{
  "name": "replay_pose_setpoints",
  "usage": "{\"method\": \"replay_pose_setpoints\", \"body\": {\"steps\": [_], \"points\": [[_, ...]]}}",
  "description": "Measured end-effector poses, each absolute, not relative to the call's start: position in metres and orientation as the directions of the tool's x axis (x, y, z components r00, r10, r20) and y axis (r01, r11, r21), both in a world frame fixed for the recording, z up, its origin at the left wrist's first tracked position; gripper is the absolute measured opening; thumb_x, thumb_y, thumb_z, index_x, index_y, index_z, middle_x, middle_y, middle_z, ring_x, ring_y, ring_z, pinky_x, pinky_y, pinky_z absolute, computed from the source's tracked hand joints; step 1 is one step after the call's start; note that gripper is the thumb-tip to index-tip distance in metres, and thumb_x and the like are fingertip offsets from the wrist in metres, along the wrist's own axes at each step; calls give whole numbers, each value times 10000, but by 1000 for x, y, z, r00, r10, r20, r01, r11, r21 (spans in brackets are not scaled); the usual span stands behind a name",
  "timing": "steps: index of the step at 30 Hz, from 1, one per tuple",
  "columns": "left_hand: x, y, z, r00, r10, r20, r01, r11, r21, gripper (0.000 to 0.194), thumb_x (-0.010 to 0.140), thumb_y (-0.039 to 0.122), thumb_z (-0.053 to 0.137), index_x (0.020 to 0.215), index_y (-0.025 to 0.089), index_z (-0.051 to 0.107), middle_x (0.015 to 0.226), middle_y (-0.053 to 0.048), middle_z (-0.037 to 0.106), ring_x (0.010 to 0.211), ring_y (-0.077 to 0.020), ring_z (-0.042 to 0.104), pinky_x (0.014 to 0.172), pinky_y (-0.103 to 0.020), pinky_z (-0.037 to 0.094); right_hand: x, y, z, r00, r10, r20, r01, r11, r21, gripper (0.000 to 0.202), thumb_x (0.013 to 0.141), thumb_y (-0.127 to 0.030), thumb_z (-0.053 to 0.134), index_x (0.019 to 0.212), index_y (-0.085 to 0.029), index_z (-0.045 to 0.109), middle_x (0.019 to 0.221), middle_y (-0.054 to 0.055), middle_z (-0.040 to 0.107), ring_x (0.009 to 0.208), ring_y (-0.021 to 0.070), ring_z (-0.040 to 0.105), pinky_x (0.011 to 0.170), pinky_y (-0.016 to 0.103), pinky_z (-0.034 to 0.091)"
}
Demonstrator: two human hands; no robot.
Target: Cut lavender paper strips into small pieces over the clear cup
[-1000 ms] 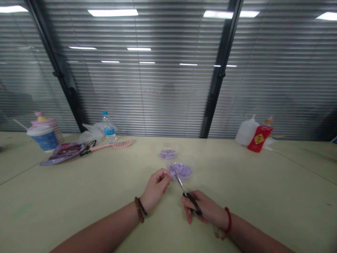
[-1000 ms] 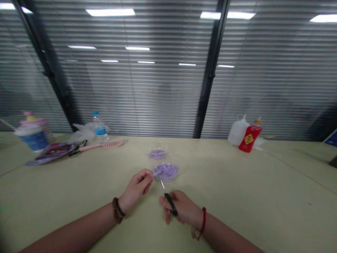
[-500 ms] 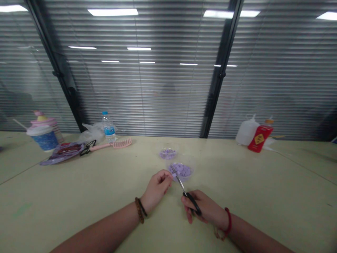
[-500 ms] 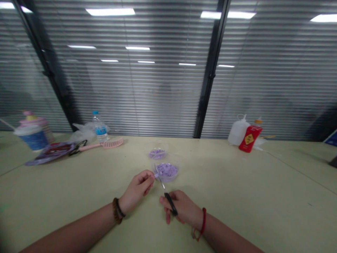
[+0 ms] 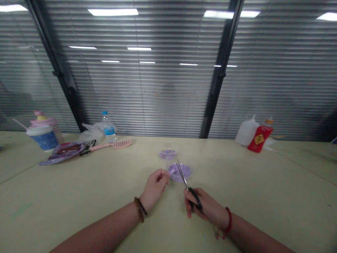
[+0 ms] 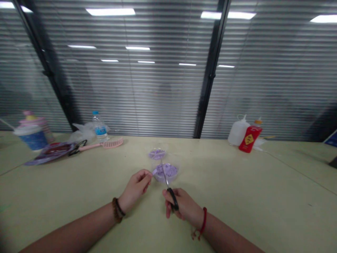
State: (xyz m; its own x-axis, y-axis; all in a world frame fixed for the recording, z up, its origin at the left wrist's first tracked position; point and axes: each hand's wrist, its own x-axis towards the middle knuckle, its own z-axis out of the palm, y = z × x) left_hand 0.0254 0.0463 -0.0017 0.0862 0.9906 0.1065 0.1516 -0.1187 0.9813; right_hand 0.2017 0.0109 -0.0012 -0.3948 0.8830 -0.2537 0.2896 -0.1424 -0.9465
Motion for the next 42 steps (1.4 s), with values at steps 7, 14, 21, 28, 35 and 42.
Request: {"method": "replay_pose_setpoints", "body": {"steps": [7, 14, 21, 28, 35, 42], "points": [[28, 41, 2, 67, 987, 148, 187, -158, 970, 255, 726, 348, 501, 558, 174, 421, 438, 71, 382, 411, -67, 317, 436, -198, 263, 201, 7, -3, -498, 848, -184, 322, -16, -947, 499, 705, -600, 514, 516, -138, 501, 432, 3, 518, 376, 66, 410, 400, 184, 259], [31, 36, 4, 88, 980, 176, 197, -190, 962, 245, 725, 345, 504, 568, 174, 428, 448, 67, 377, 439, -76, 331, 456, -202, 275, 202, 10, -9, -500, 845, -189, 303, -34, -952, 485, 705, -594, 525, 541, -139, 494, 455, 5, 531, 401, 86, 479, 422, 186, 286], [30, 37, 5, 91, 984, 150, 176, -164, 971, 237, 718, 355, 512, 586, 165, 460, 458, 66, 386, 428, -71, 323, 439, -195, 261, 199, 8, -3, -449, 860, -242, 320, -98, -942, 493, 676, -623, 521, 539, -151, 475, 423, -7, 513, 333, 56, 377, 362, 185, 215], [27, 44, -1, 90, 988, 126, 184, -141, 973, 247, 718, 365, 505, 578, 164, 471, 447, 69, 391, 404, -69, 329, 429, -199, 262, 202, 11, -5, -358, 893, -271, 354, -138, -925, 464, 709, -591, 502, 530, -167, 442, 363, -32, 464, 278, 42, 302, 303, 185, 158], [27, 46, -2, 82, 989, 121, 128, -131, 983, 249, 749, 378, 492, 618, 171, 447, 440, 86, 363, 380, -58, 296, 403, -190, 240, 202, 9, 0, -408, 880, -245, 270, -140, -952, 479, 730, -599, 458, 567, -149, 473, 456, 8, 559, 253, 23, 262, 277, 183, 137], [29, 40, 4, 152, 979, 137, 105, -154, 983, 238, 750, 377, 496, 651, 162, 465, 477, 75, 385, 400, -57, 313, 411, -190, 245, 201, 7, 2, -441, 854, -274, 380, -99, -920, 468, 722, -565, 510, 521, -144, 486, 411, -11, 511, 284, 31, 292, 288, 176, 163]]}}
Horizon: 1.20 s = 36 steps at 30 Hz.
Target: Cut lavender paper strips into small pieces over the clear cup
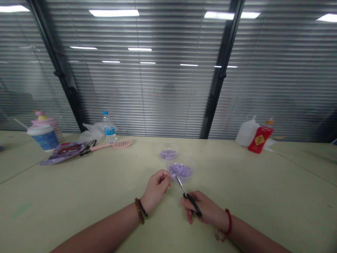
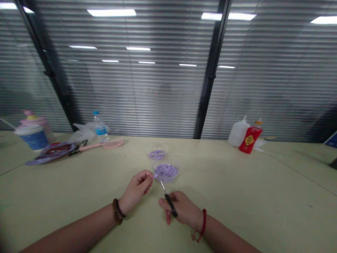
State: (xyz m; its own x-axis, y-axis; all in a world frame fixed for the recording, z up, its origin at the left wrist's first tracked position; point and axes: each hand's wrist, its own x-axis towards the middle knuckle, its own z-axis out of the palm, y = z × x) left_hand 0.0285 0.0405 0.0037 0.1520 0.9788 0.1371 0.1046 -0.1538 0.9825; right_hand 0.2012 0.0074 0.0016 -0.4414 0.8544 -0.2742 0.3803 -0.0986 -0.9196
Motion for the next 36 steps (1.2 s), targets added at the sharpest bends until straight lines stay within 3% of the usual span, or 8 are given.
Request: {"method": "replay_pose_setpoints", "body": {"steps": [10, 16, 21, 29, 36], "points": [[28, 42, 2, 166, 973, 163, 134, -186, 973, 222, 732, 358, 506, 658, 149, 503, 494, 71, 395, 415, -58, 322, 428, -191, 259, 202, 12, -14, -473, 852, -225, 324, -70, -943, 477, 693, -580, 546, 516, -144, 469, 424, -12, 500, 358, 60, 422, 363, 174, 230], [27, 42, 4, 139, 984, 115, 148, -135, 980, 208, 714, 347, 505, 635, 155, 499, 480, 69, 408, 406, -62, 333, 428, -195, 255, 200, 10, -4, -380, 875, -301, 372, -153, -916, 482, 692, -609, 511, 541, -154, 471, 402, -14, 505, 274, 34, 291, 294, 183, 161], [26, 45, 2, 113, 984, 137, 186, -157, 970, 247, 730, 377, 491, 610, 162, 471, 455, 77, 373, 406, -64, 317, 428, -195, 255, 202, 12, -3, -296, 921, -251, 294, -163, -942, 473, 697, -611, 497, 544, -166, 445, 358, -36, 463, 255, 37, 293, 285, 182, 156], [25, 47, -2, 63, 989, 136, 158, -144, 977, 234, 728, 377, 492, 622, 174, 445, 459, 84, 367, 398, -63, 309, 407, -188, 252, 204, 9, 1, -460, 857, -231, 215, -144, -966, 507, 707, -624, 474, 597, -130, 501, 487, 35, 597, 232, 13, 265, 259, 183, 114], [27, 42, 1, 60, 981, 182, 202, -191, 961, 229, 714, 352, 499, 587, 176, 427, 464, 73, 375, 431, -72, 329, 443, -195, 269, 202, 7, 6, -470, 844, -258, 319, -111, -941, 469, 688, -591, 522, 571, -138, 491, 476, 18, 586, 247, 16, 267, 259, 172, 159]]}}
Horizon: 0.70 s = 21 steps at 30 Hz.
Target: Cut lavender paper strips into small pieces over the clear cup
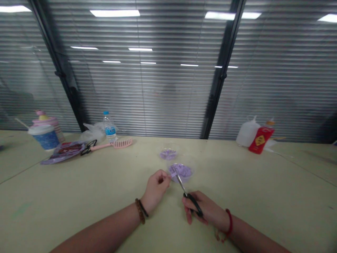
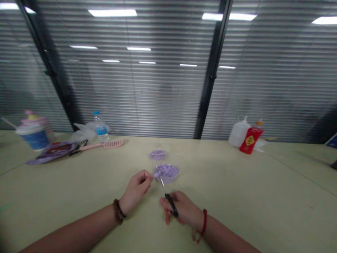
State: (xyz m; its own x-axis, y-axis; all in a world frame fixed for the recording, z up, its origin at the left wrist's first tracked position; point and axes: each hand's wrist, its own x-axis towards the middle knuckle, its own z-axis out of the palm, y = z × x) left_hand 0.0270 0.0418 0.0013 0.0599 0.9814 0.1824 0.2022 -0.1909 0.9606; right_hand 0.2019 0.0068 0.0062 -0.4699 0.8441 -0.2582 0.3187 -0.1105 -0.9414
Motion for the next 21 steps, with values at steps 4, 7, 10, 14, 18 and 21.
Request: {"method": "replay_pose_setpoints", "body": {"steps": [4, 7, 10, 14, 18, 21], "points": [[29, 38, 2, 91, 977, 190, 230, -207, 951, 221, 723, 347, 498, 601, 174, 434, 475, 67, 382, 446, -78, 335, 455, -200, 272, 202, 7, 6, -464, 842, -276, 355, -109, -928, 470, 681, -597, 526, 557, -148, 472, 478, 17, 584, 248, 20, 268, 253, 172, 161], [29, 37, 1, 95, 978, 186, 239, -204, 950, 218, 726, 346, 495, 605, 175, 435, 477, 67, 382, 446, -79, 334, 457, -202, 271, 202, 7, 4, -459, 843, -282, 364, -111, -925, 477, 679, -604, 524, 547, -148, 472, 472, 14, 578, 248, 22, 272, 249, 171, 161], [29, 37, 1, 101, 978, 182, 237, -202, 950, 218, 720, 349, 498, 603, 175, 437, 470, 69, 378, 445, -79, 332, 456, -202, 269, 202, 8, 3, -457, 843, -284, 373, -108, -922, 486, 684, -604, 520, 536, -142, 483, 457, 9, 566, 251, 22, 274, 251, 169, 164], [29, 38, 3, 101, 981, 165, 214, -183, 960, 209, 713, 349, 491, 610, 174, 445, 472, 69, 383, 435, -77, 330, 444, -201, 265, 201, 8, 3, -453, 845, -283, 343, -127, -931, 485, 683, -608, 520, 551, -142, 486, 460, 15, 575, 247, 23, 273, 255, 173, 157], [28, 40, 4, 106, 987, 121, 200, -141, 970, 213, 710, 351, 479, 606, 166, 464, 473, 65, 394, 416, -72, 330, 428, -201, 260, 202, 9, 2, -445, 856, -263, 275, -149, -950, 498, 685, -618, 506, 569, -135, 494, 464, 23, 585, 242, 16, 273, 263, 170, 144], [28, 42, 3, 108, 986, 124, 196, -143, 970, 247, 712, 378, 489, 594, 162, 475, 457, 69, 380, 409, -69, 326, 426, -199, 258, 203, 10, 1, -465, 848, -253, 234, -158, -959, 515, 689, -626, 499, 562, -127, 505, 447, 26, 577, 235, 15, 274, 260, 171, 135]]}}
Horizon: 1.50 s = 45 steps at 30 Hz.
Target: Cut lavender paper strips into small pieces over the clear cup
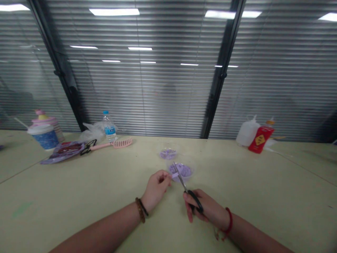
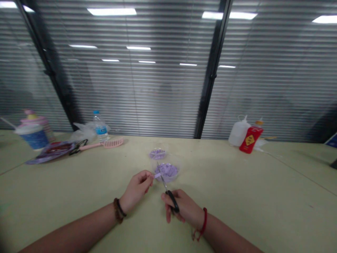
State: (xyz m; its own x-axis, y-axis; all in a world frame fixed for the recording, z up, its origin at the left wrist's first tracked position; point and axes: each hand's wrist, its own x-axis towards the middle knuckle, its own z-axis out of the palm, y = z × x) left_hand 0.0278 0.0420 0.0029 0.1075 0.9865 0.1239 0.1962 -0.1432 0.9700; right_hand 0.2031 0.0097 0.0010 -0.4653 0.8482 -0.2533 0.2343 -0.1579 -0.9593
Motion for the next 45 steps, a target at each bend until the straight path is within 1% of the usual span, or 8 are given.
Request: {"method": "replay_pose_setpoints", "body": {"steps": [8, 14, 18, 21, 25, 31, 39, 45], "points": [[29, 44, 0, 116, 984, 134, 223, -157, 962, 248, 726, 374, 483, 600, 161, 481, 452, 73, 369, 408, -70, 324, 422, -198, 255, 205, 11, 0, -489, 835, -254, 207, -172, -963, 532, 704, -642, 471, 544, -135, 497, 408, 5, 550, 221, 17, 258, 258, 179, 114], [27, 46, 0, 90, 986, 139, 209, -155, 966, 244, 716, 373, 495, 596, 161, 479, 448, 72, 380, 403, -68, 326, 421, -197, 258, 205, 14, -5, -402, 886, -230, 223, -149, -963, 489, 684, -609, 529, 506, -165, 426, 332, -35, 463, 244, 27, 266, 277, 173, 133], [26, 47, 0, 67, 989, 135, 162, -144, 976, 257, 718, 390, 509, 604, 161, 482, 437, 74, 384, 394, -66, 326, 414, -193, 259, 203, 12, -1, -389, 891, -233, 166, -181, -969, 503, 713, -633, 453, 582, -147, 479, 425, 2, 553, 237, 20, 253, 270, 178, 114], [26, 45, 1, 60, 990, 126, 146, -134, 980, 261, 723, 397, 512, 613, 162, 479, 440, 74, 389, 395, -65, 331, 410, -189, 263, 201, 8, 3, -442, 864, -240, 248, -139, -959, 498, 708, -615, 473, 587, -132, 496, 491, 35, 596, 246, 14, 268, 269, 178, 128], [28, 42, 3, 83, 990, 113, 133, -123, 983, 263, 726, 394, 514, 603, 166, 470, 428, 75, 380, 389, -65, 331, 408, -190, 260, 199, 5, 6, -436, 858, -273, 358, -113, -927, 452, 707, -572, 509, 572, -141, 480, 500, 26, 594, 263, 16, 275, 266, 171, 158], [31, 40, 3, 142, 982, 125, 113, -141, 984, 287, 732, 418, 520, 615, 158, 489, 457, 65, 401, 396, -61, 328, 408, -191, 252, 200, 6, 5, -420, 858, -295, 393, -121, -911, 463, 694, -588, 522, 565, -146, 472, 486, 14, 581, 261, 19, 277, 262, 174, 168], [30, 40, 2, 154, 981, 114, 111, -132, 985, 280, 729, 413, 525, 652, 144, 516, 506, 47, 444, 413, -58, 349, 403, -184, 264, 200, 7, 3, -402, 861, -311, 402, -139, -905, 461, 693, -595, 518, 584, -149, 475, 476, 7, 574, 264, 21, 278, 265, 172, 178], [37, 47, 6, 121, 987, 110, 93, -122, 988, 277, 710, 410, 545, 632, 146, 514, 491, 48, 465, 376, -49, 344, 378, -179, 259, 199, 9, -1, -408, 871, -275, 321, -145, -936, 482, 700, -617, 484, 576, -152, 466, 469, 13, 577, 256, 24, 269, 276, 183, 144]]}}
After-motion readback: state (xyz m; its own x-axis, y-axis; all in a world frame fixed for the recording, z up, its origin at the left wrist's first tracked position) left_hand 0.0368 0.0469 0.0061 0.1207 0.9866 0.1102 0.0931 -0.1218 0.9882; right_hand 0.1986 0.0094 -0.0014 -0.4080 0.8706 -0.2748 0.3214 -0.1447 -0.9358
